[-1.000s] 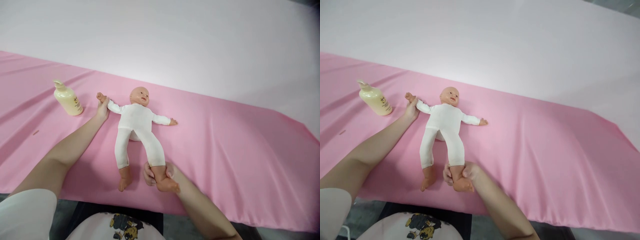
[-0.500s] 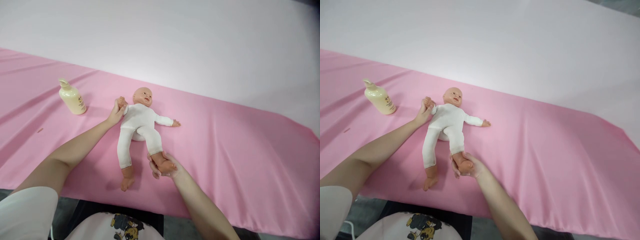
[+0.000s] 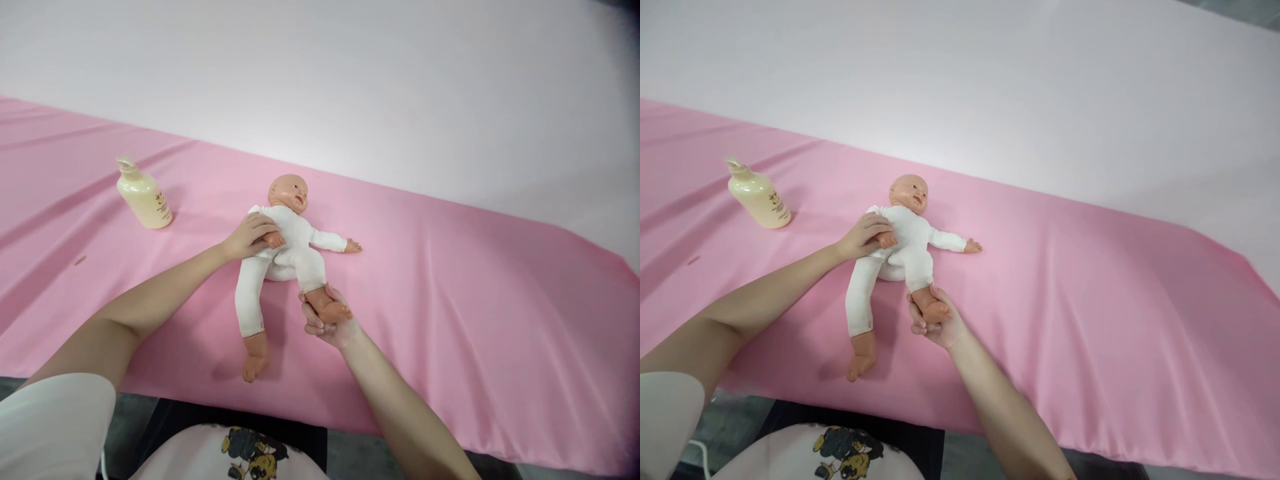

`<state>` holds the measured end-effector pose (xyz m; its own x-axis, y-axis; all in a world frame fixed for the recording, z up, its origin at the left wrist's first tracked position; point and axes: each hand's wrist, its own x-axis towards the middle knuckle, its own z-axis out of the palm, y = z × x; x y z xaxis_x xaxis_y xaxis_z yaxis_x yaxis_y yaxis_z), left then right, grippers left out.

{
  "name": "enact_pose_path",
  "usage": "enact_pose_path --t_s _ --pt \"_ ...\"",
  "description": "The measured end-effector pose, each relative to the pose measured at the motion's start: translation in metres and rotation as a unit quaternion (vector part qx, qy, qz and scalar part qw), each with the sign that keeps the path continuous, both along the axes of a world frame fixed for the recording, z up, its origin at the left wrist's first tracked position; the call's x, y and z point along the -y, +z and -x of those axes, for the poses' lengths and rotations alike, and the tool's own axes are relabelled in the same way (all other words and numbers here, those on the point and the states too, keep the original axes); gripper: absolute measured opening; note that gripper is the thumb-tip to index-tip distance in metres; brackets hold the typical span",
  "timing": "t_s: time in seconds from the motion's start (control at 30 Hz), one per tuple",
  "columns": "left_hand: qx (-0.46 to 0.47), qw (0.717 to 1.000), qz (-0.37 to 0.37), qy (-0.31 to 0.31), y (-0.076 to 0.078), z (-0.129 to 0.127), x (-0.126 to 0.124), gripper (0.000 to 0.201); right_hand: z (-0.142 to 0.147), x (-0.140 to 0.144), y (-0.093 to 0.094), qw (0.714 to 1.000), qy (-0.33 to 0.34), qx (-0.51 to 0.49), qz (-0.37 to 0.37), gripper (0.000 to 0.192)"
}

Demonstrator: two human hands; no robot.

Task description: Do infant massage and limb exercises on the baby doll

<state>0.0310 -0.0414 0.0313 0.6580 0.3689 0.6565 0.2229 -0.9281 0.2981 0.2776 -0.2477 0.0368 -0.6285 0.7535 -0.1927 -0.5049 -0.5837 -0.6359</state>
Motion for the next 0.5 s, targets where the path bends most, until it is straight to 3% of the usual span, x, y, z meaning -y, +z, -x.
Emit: enact_pose_path --t_s 0.3,0.5 --pt "-0.052 0.998 -0.041 -0.008 -0.001 -0.006 0.006 0.028 0.005 -0.006 -0.010 0.999 -0.039 0.010 -0.004 0.047" --pt "-0.010 0.999 0.013 0.042 0.002 0.001 0.002 0.033 -0.005 -0.002 -0.013 0.995 0.064 -0.065 -0.034 0.057"
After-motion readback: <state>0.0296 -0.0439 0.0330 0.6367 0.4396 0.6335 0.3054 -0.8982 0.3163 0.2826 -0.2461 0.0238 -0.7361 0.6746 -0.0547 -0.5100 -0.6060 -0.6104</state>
